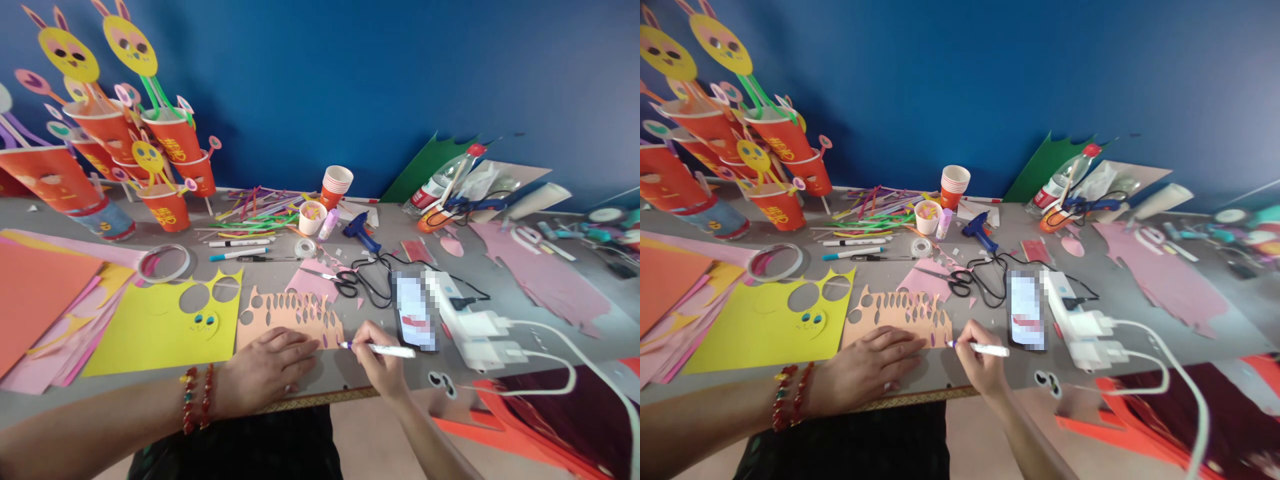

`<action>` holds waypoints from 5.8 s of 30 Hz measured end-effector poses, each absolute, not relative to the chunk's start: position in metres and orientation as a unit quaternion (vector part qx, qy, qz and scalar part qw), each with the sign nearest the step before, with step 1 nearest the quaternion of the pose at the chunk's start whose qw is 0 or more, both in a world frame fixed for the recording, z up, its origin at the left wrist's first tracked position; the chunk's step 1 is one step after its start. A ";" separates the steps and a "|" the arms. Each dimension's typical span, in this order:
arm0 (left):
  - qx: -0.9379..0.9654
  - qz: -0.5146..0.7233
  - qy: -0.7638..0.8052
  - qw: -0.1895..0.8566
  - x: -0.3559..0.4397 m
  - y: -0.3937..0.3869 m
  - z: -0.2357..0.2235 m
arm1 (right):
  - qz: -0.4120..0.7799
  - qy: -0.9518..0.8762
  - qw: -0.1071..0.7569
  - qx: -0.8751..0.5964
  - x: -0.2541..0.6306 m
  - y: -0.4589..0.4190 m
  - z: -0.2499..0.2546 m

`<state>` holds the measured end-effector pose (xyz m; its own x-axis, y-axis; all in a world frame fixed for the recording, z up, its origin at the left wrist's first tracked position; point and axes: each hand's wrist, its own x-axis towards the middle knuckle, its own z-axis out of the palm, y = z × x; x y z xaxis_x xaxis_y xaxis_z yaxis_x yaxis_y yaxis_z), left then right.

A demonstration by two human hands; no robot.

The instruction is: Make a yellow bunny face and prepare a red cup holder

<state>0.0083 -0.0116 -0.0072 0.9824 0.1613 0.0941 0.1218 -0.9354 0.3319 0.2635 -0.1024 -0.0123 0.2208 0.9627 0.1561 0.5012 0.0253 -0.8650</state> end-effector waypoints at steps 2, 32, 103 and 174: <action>0.982 0.063 0.075 0.163 0.008 -0.012 -0.007 | 0.264 -0.566 0.441 -0.645 0.264 -0.103 -0.013; 0.981 0.060 0.079 0.169 0.009 -0.011 -0.005 | 0.235 -0.553 0.453 -0.659 0.261 -0.099 -0.011; 0.981 0.062 0.075 0.165 0.009 -0.011 -0.007 | 0.259 -0.552 0.450 -0.653 0.263 -0.101 -0.013; 0.987 0.037 0.062 0.141 0.012 -0.010 -0.001 | 0.291 -0.494 0.510 -0.642 0.261 -0.103 -0.011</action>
